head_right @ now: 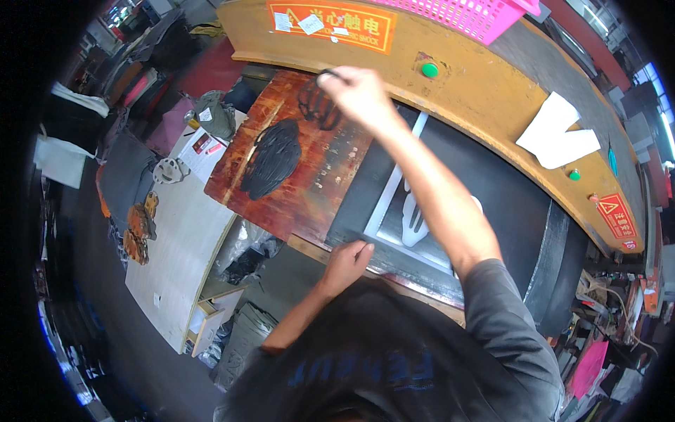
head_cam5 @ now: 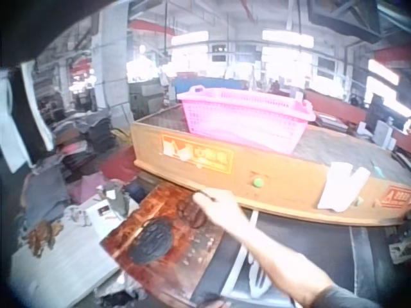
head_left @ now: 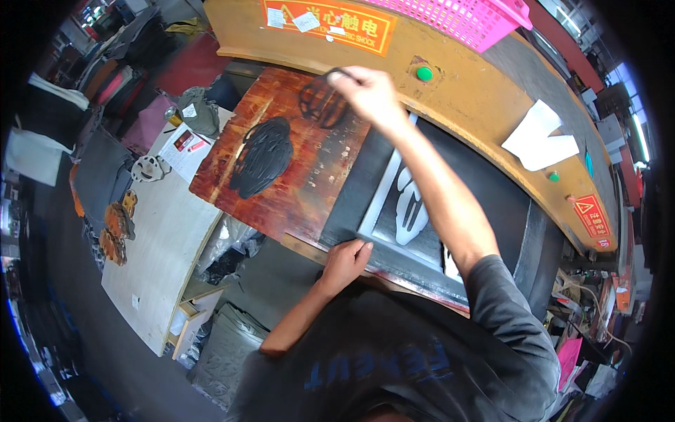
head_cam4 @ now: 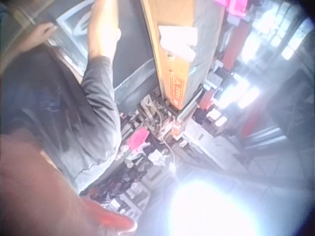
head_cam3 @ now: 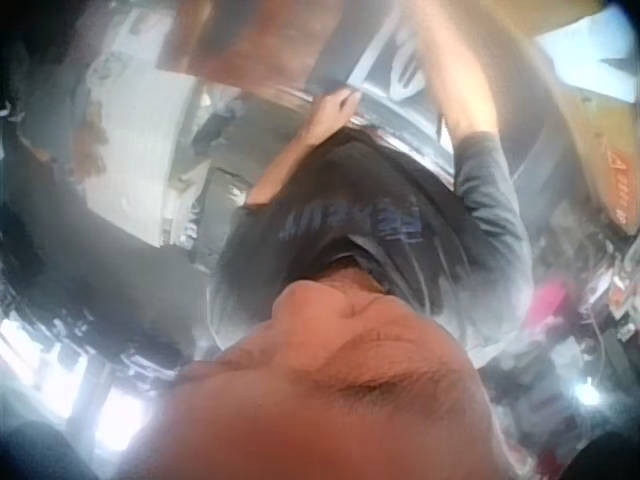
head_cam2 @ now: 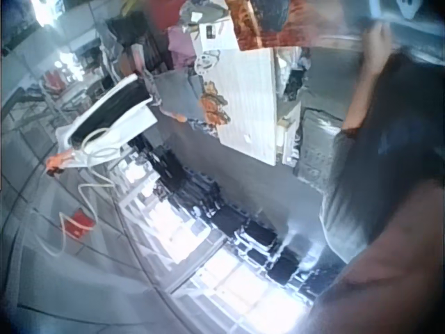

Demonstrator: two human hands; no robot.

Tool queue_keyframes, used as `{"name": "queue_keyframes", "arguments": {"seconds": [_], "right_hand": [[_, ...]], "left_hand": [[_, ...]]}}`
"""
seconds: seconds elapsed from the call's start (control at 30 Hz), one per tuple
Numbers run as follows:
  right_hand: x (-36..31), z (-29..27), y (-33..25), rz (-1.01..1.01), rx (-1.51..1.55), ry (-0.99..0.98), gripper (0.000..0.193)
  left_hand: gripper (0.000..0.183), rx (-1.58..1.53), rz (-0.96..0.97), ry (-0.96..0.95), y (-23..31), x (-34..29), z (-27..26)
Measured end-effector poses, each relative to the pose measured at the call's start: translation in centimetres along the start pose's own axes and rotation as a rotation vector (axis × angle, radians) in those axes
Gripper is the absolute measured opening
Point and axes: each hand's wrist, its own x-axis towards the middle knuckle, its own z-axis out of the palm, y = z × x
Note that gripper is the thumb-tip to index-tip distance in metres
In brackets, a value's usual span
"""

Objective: The person removes cut-out shapes from a black rubber sheet on a press table, discards the excess material, and repeats the process with a new sheet. They handle the rubber sheet and cut-out parts by hand, placing the finished pieces aside and the scrap into a bag.

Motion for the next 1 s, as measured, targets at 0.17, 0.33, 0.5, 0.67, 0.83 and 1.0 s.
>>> {"name": "queue_keyframes", "arguments": {"seconds": [0.17, 0.33, 0.5, 0.67, 0.83, 1.0], "right_hand": [[-4.4, 12.5, -1.1, -0.335, -0.559, -0.329, 0.044], [-16.3, 16.4, 0.9, -0.33, -0.155, -0.643, 0.048], [-24.6, 3.9, 5.1, -0.107, -0.233, -0.381, 0.034], [-31.5, -14.2, 5.2, 0.645, -0.955, 0.175, 0.061], [-36.4, -14.9, 6.7, 0.802, -0.929, 0.083, 0.091], [-36.4, -12.9, 7.9, 0.656, -0.895, 0.353, 0.066]], "left_hand": [[0.034, 0.011, -0.114, 0.048, -1.4, -2.8, -0.8], [0.021, 0.044, 0.012, 0.156, -2.6, -3.0, -0.5], [0.014, 0.165, 0.009, -0.008, -3.5, -2.3, -0.8], [0.029, -0.082, -0.004, -0.147, -2.9, -0.7, 0.8], [0.023, -0.056, 0.159, -0.434, -1.4, 2.8, 4.0], [0.022, -0.018, 0.158, -0.545, -0.3, 5.5, 5.4]]}}
